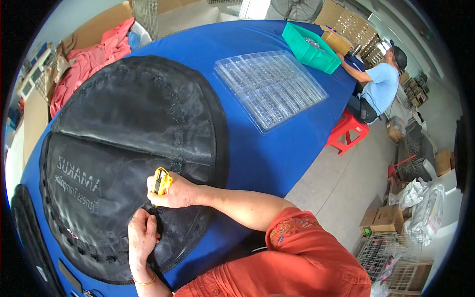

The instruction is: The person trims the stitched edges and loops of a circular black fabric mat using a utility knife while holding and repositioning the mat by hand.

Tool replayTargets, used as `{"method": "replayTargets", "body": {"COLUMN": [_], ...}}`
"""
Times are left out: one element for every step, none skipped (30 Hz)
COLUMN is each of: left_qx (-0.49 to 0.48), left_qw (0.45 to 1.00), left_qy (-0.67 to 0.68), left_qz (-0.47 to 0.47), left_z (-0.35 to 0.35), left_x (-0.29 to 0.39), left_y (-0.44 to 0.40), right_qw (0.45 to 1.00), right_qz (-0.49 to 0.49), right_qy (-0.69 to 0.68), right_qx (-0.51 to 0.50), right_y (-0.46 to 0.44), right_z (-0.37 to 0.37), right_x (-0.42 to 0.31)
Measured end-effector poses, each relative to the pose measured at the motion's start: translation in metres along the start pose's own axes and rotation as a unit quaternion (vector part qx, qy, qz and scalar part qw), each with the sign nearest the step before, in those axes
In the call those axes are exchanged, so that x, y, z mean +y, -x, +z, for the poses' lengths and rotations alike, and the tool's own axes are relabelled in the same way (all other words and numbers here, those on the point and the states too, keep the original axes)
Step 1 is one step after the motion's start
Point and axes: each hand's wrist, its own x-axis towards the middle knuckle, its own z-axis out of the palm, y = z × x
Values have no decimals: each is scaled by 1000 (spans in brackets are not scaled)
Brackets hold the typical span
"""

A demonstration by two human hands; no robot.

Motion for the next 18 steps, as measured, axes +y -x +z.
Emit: {"method": "replayTargets", "body": {"left_qx": [-1, -1, -1, -1, -1, -1, -1, -1, -1, -2, -4, -4, -1, 3, 3, 2, 1, 1], "left_qw": [1000, 1000, 1000, 1000, 1000, 1000, 1000, 1000, 1000, 1000, 1000, 1000, 1000, 1000, 1000, 1000, 1000, 1000], "left_qy": [-1, -3, -2, -2, -1, 0, -2, -3, -3, -3, -3, -3, -4, -4, -4, -3, -1, -2], "left_qz": [4, 9, 9, 7, 5, 5, 6, 7, 7, 5, 2, 2, 4, 8, 8, 10, 12, 12], "left_z": [0, 0, 0, 0, 0, 0, 0, 0, -1, -1, -1, -1, -1, 0, 0, 0, 0, 0], "left_x": [0, 0, 0, -1, -1, -1, 0, 0, 1, 2, 3, 3, 3, 3, 2, -1, -2, -2], "left_y": [0, 0, 0, 0, -1, 0, 0, 0, 1, 1, 1, 1, 1, 1, 1, 0, 0, 0], "right_qw": [1000, 1000, 1000, 1000, 1000, 999, 999, 999, 1000, 1000, 1000, 1000, 1000, 1000, 1000, 999, 999, 1000], "right_qz": [17, 18, 19, 21, 22, 24, 25, 25, 13, 1, 2, 2, 2, 2, 5, 9, 9, 7], "right_qy": [-16, -17, -19, -20, -20, -22, -24, -24, -18, -12, -13, -12, -11, -11, -22, -33, -33, -28], "right_qx": [-2, -3, 0, 2, 3, 1, 0, 0, 2, 5, 5, 4, 3, 3, 4, 4, 4, 5], "right_y": [0, 0, 0, 1, 1, 1, 1, 0, 0, 0, 0, 0, 0, 0, 0, 0, 0, 0], "right_z": [-1, -1, -2, -2, -2, -1, 0, 0, 1, 2, 2, 2, 2, 3, 3, 2, 2, 3], "right_x": [-2, -4, -6, -6, -6, -4, -3, -2, 0, 2, 3, 4, 4, 3, 2, 2, 2, 3]}}
